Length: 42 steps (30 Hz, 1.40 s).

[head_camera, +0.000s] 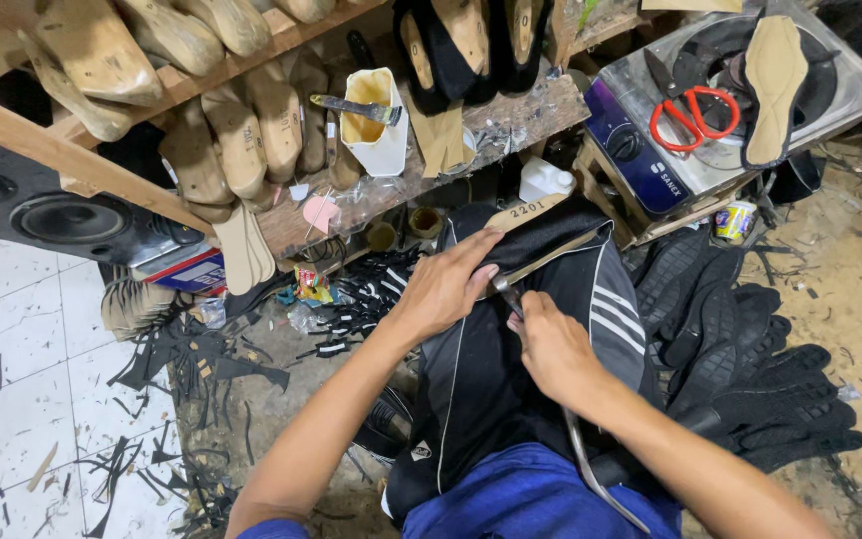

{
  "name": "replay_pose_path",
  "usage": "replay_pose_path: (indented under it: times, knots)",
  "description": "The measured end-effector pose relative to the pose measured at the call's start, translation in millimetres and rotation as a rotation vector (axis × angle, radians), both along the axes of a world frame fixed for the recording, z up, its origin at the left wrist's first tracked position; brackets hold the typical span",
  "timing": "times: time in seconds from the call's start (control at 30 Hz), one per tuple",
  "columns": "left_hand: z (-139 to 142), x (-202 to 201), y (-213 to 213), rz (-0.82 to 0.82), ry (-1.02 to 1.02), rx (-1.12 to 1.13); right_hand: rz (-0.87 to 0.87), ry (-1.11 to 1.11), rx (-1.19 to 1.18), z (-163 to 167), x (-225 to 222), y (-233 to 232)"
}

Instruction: The person sits in a shoe workshop and works black fabric shoe uppers over wooden shoe lasts. They pull and press the upper material around the last, then use a hammer and pincers to tap and secure the material along the sole edge, working on one shoe and then another.

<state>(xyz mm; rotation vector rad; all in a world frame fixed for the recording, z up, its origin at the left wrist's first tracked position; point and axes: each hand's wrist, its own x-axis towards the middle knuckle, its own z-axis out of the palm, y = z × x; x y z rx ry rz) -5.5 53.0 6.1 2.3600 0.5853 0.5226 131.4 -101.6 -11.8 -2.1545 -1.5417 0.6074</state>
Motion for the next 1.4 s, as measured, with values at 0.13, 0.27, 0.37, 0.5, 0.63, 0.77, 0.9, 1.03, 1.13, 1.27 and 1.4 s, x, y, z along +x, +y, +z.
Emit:
replay_pose_path:
  times: [0.13,0.27,0.37,0.5,0.63,0.77,0.9,1.03,1.13,1.27,1.4]
  knots:
    - [2,-1,2,-0.025,-0.025,-0.019,0.038,-0.085,0.080,-8,-11,-2]
    - [3,-4,0,-0.032,-0.014,-0.011,0.046,0.090,0.080,-10,17,0]
    - [2,-5,-4,-0.014,0.021,0.019,0.047,0.150,0.058,-11,23,-2]
    - [0,2,0,0.017,0.026,-0.043,0.029,-0.102,0.096,-14,8,-5]
    - [-2,10,2,0.021,0.081,-0.012,0.090,-0.225,0.061,-8,11,-4]
    - [-3,13,-2,0.013,0.057,0.048,0.053,0.009,-0.034,-2,22,-1]
    - [-4,16,3,0.013,0.074,-0.012,-0.080,-0.088,-0.075,-6,10,0]
    - [-4,20,7,0.014,0.102,0.020,0.036,-0.154,0.043,-4,11,3]
    - [-6,22,4,-0.011,0.109,0.047,-0.030,0.115,-0.103,1,24,3]
    - [-13,26,11,-0.001,0.133,0.029,-0.119,0.141,-0.017,-10,16,4]
    - [-23,36,22,-0.011,0.150,0.032,-0.057,0.123,0.219,-27,12,3]
